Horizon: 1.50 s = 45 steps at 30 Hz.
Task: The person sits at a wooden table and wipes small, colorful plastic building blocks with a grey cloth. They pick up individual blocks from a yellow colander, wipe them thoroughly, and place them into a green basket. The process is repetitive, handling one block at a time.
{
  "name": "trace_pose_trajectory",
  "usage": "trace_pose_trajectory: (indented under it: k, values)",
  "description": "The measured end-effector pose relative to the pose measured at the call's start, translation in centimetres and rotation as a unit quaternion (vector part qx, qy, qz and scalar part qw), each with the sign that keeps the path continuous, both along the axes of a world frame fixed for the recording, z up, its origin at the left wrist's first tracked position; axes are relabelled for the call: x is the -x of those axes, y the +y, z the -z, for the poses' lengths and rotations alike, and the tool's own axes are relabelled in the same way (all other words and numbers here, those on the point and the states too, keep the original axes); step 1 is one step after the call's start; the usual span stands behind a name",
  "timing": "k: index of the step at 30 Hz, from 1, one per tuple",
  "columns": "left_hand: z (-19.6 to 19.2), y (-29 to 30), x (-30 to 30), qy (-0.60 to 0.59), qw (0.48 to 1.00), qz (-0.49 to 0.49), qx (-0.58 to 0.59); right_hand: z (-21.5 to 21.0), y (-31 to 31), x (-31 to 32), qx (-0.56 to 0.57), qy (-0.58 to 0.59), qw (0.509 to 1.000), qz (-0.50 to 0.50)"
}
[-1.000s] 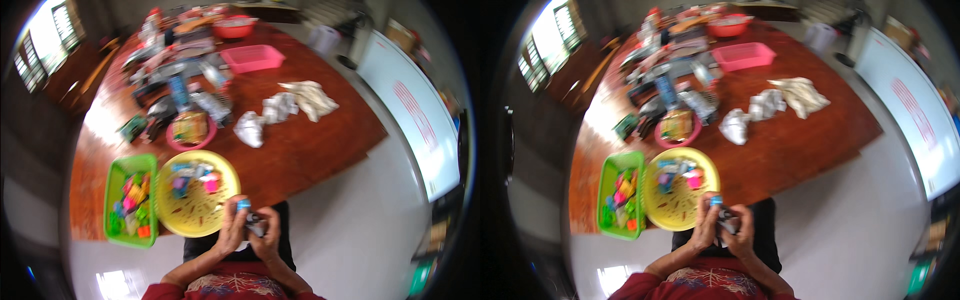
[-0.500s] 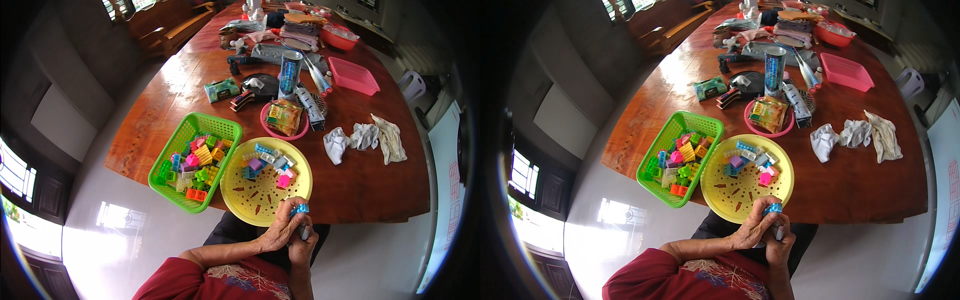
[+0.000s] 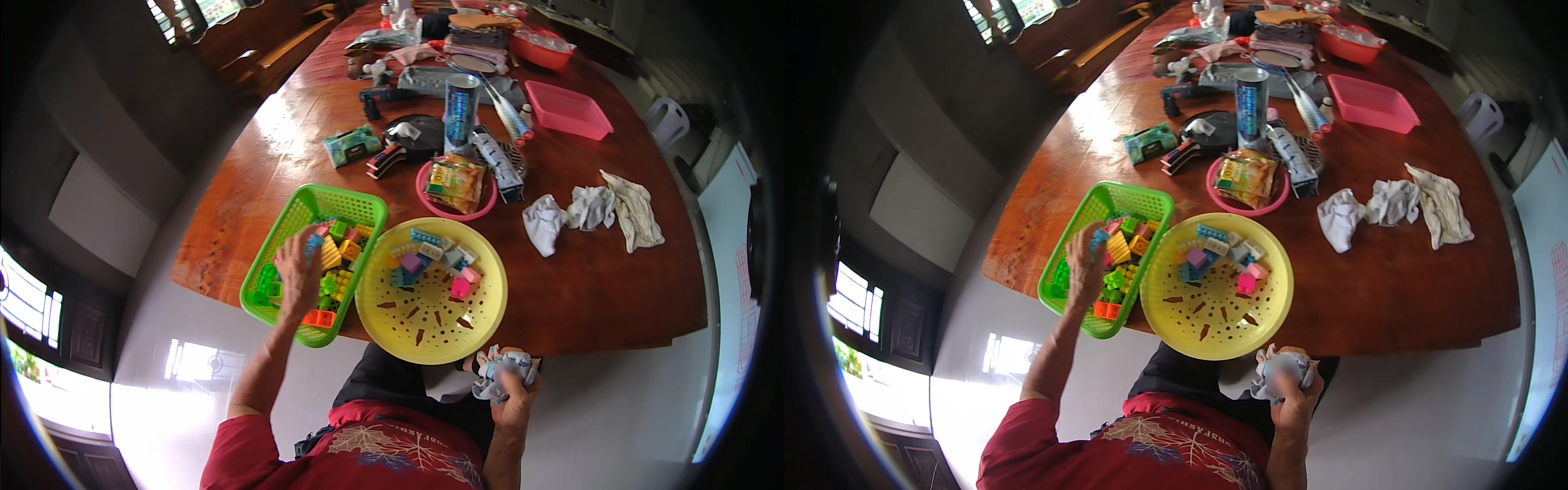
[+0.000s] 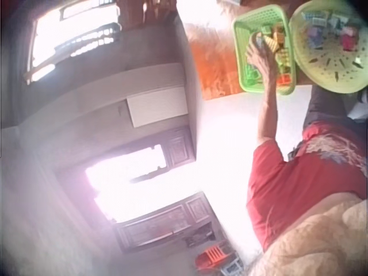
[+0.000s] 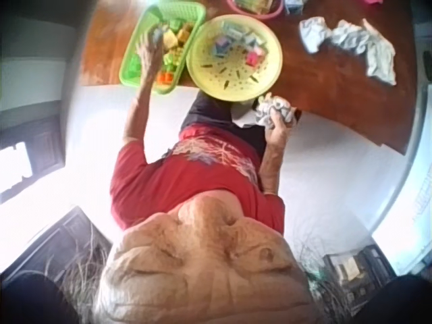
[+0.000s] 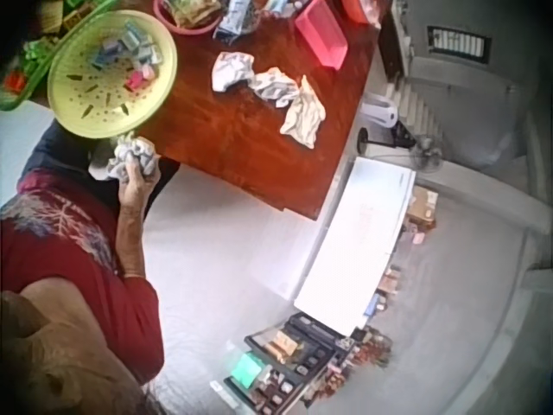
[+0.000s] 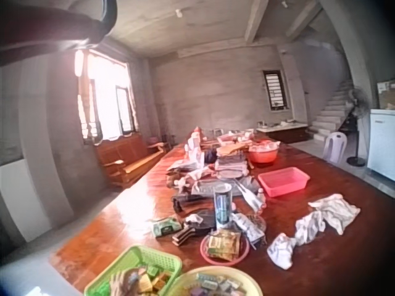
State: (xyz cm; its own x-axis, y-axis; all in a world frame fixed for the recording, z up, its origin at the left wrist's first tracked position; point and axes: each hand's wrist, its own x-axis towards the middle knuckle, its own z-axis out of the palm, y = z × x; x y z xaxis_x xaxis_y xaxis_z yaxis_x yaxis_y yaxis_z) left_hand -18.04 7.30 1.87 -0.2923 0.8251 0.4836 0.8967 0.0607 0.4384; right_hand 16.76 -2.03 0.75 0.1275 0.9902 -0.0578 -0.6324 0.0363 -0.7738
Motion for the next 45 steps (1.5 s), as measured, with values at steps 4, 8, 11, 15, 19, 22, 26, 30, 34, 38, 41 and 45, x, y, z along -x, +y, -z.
trace_pose_trajectory:
  k: [4, 8, 11, 15, 19, 22, 26, 30, 34, 38, 41, 45]
  values:
    - [1.0, 0.4, 2.2, 0.137, 0.979, -0.066, 0.137, -0.2, -0.1, -1.1, 0.011, 0.011, 1.0, 0.017]
    - [0.0, 2.0, -0.9, 0.198, 0.978, -0.05, 0.038, 0.2, -0.8, -2.0, 0.035, -0.006, 0.999, 0.034]
    - [-1.4, 3.8, -5.4, 0.181, 0.983, 0.037, 0.02, 0.9, -1.0, -2.5, 0.064, 0.013, 0.997, 0.042]
    - [0.2, 6.5, -9.0, 0.167, 0.963, 0.212, -0.003, -0.6, -0.8, -1.7, 0.044, 0.017, 0.998, 0.039]
    - [3.1, 8.0, -11.9, 0.17, 0.936, 0.307, 0.03, 0.1, -0.9, -1.9, 0.031, 0.032, 0.999, 0.023]
    - [3.8, 8.4, -11.8, 0.143, 0.945, 0.286, 0.073, 0.0, -1.1, -2.1, 0.042, 0.047, 0.998, -0.011]
    - [3.5, 7.9, -11.4, 0.06, 0.955, 0.289, -0.038, 0.9, -1.1, -2.2, 0.049, 0.035, 0.998, -0.006]
    - [2.2, 5.9, -12.7, 0.018, 0.96, 0.278, -0.006, 0.2, 0.2, -2.0, 0.032, -0.012, 0.999, 0.007]
    - [1.2, 3.1, -14.5, -0.453, 0.813, 0.34, 0.137, -0.8, 1.0, -0.7, -0.092, -0.168, 0.981, 0.028]
    - [-0.5, -3.0, -20.0, -0.784, 0.507, 0.254, 0.253, -1.5, 2.6, 1.1, -0.265, -0.491, 0.819, 0.134]
    - [1.7, -5.0, -20.1, -0.787, 0.491, 0.299, 0.225, -0.8, 2.5, 1.9, -0.291, -0.55, 0.761, 0.182]
    - [1.5, -5.6, -21.1, -0.737, 0.558, 0.295, 0.243, 0.9, 2.2, 1.6, -0.21, -0.548, 0.796, 0.15]
